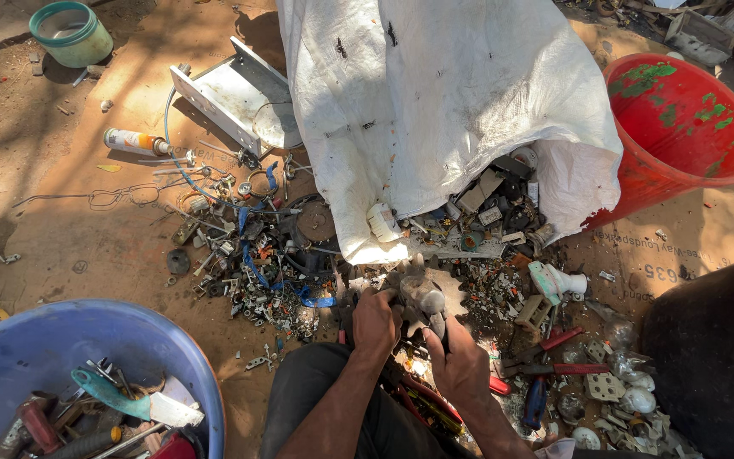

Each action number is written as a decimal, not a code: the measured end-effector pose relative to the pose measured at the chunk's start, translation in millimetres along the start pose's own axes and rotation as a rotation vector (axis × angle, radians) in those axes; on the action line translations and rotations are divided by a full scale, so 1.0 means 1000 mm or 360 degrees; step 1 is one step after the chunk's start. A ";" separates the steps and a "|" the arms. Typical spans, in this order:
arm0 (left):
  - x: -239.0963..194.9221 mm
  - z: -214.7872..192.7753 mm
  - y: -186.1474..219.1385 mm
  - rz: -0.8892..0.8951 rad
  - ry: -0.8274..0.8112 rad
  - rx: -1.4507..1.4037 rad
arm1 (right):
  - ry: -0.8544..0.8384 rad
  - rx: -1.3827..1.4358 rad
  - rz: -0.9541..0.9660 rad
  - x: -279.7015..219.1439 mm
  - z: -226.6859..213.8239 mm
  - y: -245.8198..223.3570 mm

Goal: The person sits on the ground and uses a hammer to strike a metal gear-like object, attempting to break it apart or remove a component. They repeatedly hit the object and occasionally use pliers to adjust or hold parts of the metal piece.

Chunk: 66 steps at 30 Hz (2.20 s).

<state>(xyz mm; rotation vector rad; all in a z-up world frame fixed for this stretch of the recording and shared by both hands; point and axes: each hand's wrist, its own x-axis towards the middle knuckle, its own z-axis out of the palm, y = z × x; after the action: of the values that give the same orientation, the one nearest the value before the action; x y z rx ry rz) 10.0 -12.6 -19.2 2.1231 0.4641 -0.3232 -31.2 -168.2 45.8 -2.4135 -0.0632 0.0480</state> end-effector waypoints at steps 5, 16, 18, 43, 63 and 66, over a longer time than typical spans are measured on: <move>0.014 0.015 -0.011 0.0153 0.0214 0.0147 | -0.0058 -0.0067 0.0133 0.004 0.002 0.001; 0.004 0.007 -0.007 0.0114 0.0137 -0.0018 | 0.0000 -0.0109 0.0139 0.000 -0.001 -0.003; 0.004 0.003 -0.003 0.0138 0.0141 -0.0027 | 0.0026 -0.0061 0.0167 0.000 0.001 0.000; -0.018 0.002 0.003 0.0350 0.0102 0.0029 | -0.0251 0.0053 0.0666 -0.015 0.025 0.089; -0.031 0.013 0.006 0.0958 0.0161 0.0920 | -0.0331 0.0029 0.0472 -0.044 -0.009 0.067; -0.032 0.016 0.001 0.1134 0.0281 0.1045 | -0.0363 -0.0026 0.0463 -0.049 -0.012 0.070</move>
<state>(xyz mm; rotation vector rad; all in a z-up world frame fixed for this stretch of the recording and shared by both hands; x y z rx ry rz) -19.4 -32.5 -14.7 2.7939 -0.3751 0.1540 -77.1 -231.0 9.2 -2.4053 0.1841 0.4572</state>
